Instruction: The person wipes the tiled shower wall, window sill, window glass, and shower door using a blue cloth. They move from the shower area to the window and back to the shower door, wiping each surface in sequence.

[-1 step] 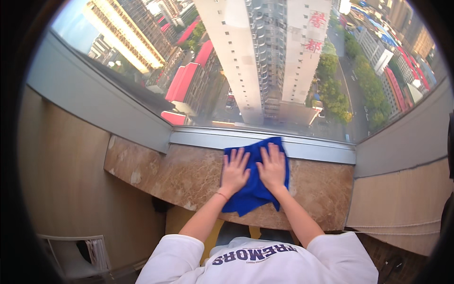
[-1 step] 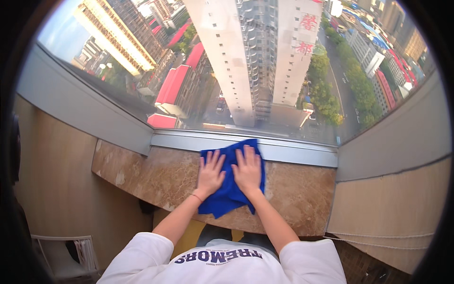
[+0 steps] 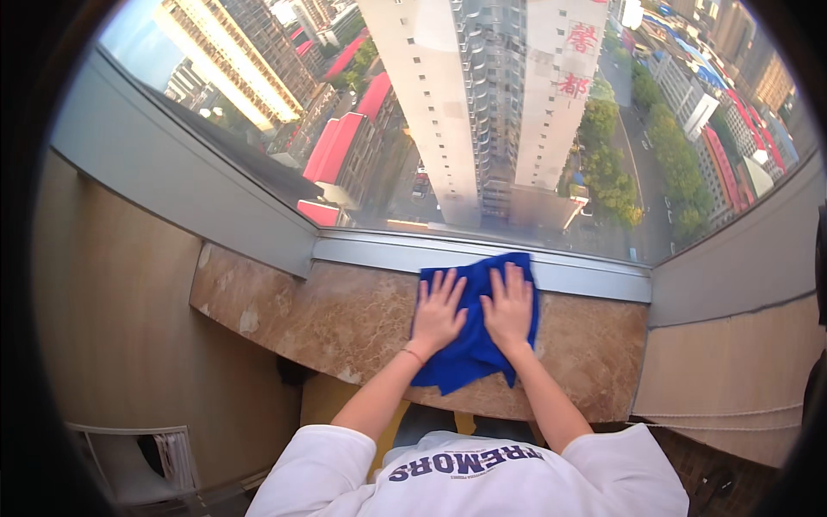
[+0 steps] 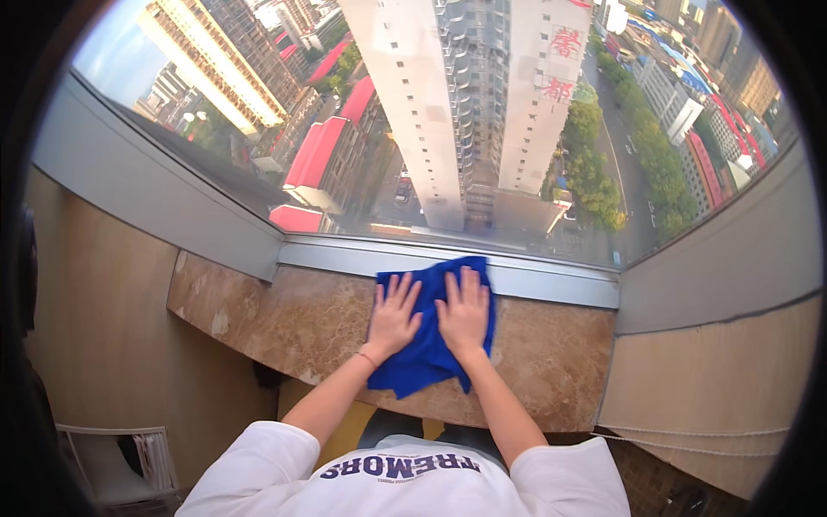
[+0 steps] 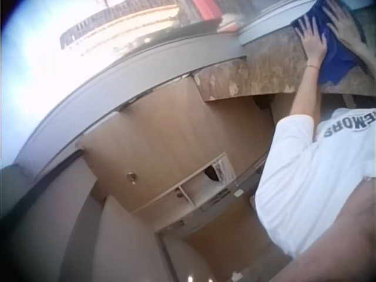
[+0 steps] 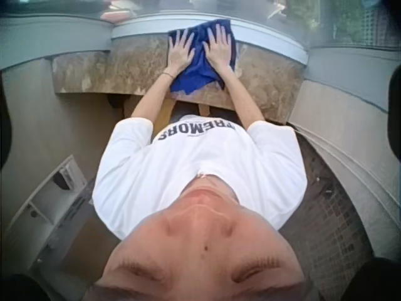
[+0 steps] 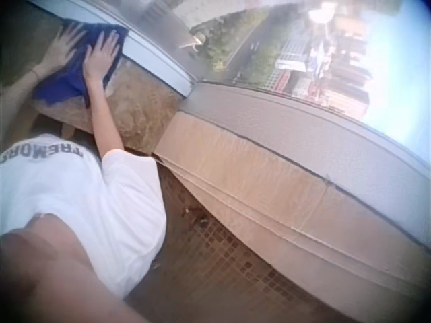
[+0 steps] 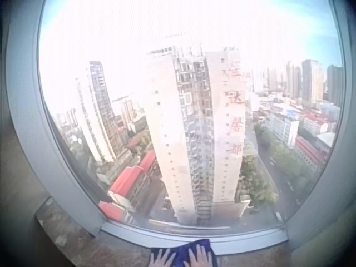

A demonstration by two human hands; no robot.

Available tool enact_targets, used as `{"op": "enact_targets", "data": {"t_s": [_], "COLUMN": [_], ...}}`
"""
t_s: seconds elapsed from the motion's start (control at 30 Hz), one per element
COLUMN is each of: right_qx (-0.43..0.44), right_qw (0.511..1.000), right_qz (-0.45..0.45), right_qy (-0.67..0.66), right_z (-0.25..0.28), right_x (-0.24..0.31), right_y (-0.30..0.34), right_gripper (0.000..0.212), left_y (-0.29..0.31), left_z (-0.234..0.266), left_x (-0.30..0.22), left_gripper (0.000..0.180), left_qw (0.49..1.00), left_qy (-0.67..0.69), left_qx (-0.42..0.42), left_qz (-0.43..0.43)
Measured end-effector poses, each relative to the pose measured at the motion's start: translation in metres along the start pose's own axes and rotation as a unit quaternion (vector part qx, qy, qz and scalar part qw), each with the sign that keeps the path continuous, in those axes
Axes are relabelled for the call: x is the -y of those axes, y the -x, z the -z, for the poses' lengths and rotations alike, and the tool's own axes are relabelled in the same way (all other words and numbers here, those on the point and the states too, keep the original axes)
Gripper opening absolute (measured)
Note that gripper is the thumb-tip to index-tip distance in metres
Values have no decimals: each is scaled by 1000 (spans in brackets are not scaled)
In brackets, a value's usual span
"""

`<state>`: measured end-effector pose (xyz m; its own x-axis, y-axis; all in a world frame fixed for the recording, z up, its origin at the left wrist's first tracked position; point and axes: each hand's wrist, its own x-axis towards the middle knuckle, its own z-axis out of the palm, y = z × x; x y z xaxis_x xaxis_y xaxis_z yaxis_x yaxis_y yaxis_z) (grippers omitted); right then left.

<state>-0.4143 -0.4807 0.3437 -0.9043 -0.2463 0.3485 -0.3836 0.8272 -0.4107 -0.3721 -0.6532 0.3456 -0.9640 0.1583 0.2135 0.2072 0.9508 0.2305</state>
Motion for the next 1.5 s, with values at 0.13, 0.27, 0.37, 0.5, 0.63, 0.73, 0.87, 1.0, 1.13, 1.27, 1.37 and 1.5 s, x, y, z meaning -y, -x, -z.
{"op": "enact_targets", "data": {"t_s": [0.13, 0.27, 0.37, 0.5, 0.63, 0.73, 0.87, 1.0, 1.13, 1.27, 1.37, 1.5], "right_qx": [1, 12, 46, 60, 81, 135, 234, 306, 321, 235, 166, 180], "right_qw": [998, 998, 996, 980, 962, 941, 909, 886, 881, 906, 935, 929], "right_qz": [-44, -12, 71, 182, 252, 301, 335, 341, 341, 340, 301, 314], "right_qy": [36, 61, 15, -54, -73, -78, -84, -74, -72, -91, -88, -78], "right_z": [4, -22, -53, -109, -146, -150, -107, -57, -63, -113, -139, -125], "right_x": [-1, 26, 74, 149, 212, 226, 221, 213, 221, 250, 263, 246], "right_y": [-1, -13, -35, -74, -92, -81, -29, 37, 42, -13, -43, -21], "right_gripper": [55, 56, 57, 57, 54, 54, 54, 58, 59, 55, 49, 50], "left_y": [-21, -22, -17, 3, 27, 59, 123, 185, 193, 157, 135, 141], "left_z": [1, 4, 9, 27, 51, 55, 73, 87, 83, 79, 75, 71], "left_x": [9, 61, 128, 219, 273, 272, 216, 146, 144, 195, 220, 200], "left_gripper": [66, 61, 48, 44, 44, 44, 45, 49, 52, 51, 51, 56], "left_qw": [996, 993, 986, 971, 969, 975, 974, 963, 955, 943, 937, 938], "left_qy": [84, 93, 31, -18, -21, -13, -24, 14, -6, -54, -90, -104], "left_qx": [-33, -76, -141, -178, -175, -148, -92, -50, -34, -91, -117, -103], "left_qz": [-12, 10, 83, 159, 171, 166, 208, 264, 294, 314, 317, 314]}}
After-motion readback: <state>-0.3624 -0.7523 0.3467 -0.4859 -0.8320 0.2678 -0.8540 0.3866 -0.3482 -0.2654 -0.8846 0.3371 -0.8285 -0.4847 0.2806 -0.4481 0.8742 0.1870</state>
